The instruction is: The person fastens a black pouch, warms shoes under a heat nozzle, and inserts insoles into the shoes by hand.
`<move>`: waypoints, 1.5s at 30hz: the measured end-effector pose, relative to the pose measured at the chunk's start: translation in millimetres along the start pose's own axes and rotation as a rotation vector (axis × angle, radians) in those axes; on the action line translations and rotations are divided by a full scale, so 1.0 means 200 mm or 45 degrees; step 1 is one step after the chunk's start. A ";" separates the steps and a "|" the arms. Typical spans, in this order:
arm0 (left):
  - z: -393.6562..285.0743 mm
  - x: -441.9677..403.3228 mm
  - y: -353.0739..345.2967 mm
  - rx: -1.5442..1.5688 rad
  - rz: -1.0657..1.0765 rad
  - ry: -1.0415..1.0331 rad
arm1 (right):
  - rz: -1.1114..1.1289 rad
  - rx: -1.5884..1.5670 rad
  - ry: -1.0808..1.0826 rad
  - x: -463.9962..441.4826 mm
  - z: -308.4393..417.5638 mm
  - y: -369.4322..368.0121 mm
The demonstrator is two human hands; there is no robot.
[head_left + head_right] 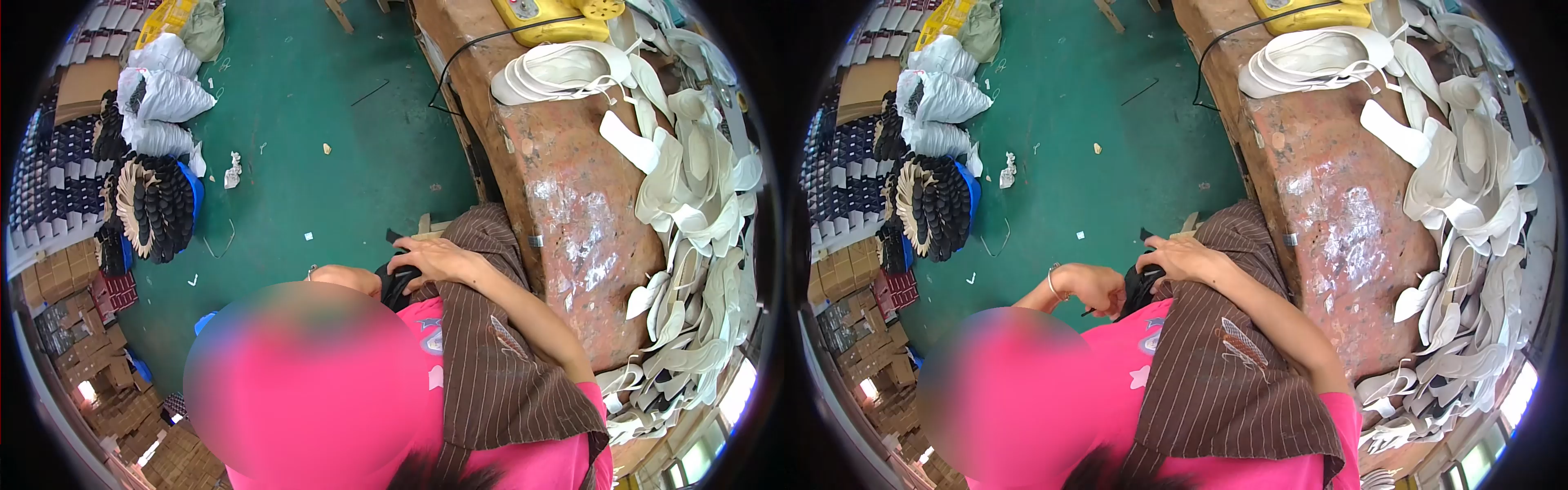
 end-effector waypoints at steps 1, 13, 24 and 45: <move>0.01 -0.01 0.00 0.006 -0.014 0.021 | -0.011 -0.022 0.029 -0.01 -0.02 -0.02; 0.27 -0.10 -0.07 0.693 -0.120 -0.001 | 0.010 0.058 -0.022 -0.06 0.01 -0.05; 0.14 -0.08 0.06 0.597 -0.298 0.015 | -0.095 -0.089 0.262 -0.08 0.01 -0.09; 0.62 -0.49 -0.40 0.748 -0.537 -0.315 | 0.194 -0.365 -0.100 -0.15 0.06 -0.12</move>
Point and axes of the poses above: each hand's wrist, its own x-axis away from the middle knuckle, its own y-axis out of the back of the hand, z = x × y, the point moved 3 cm from there along -x, towards the middle knuckle, and after that the axes turned 7 degrees about z, right-handed, at the moved point
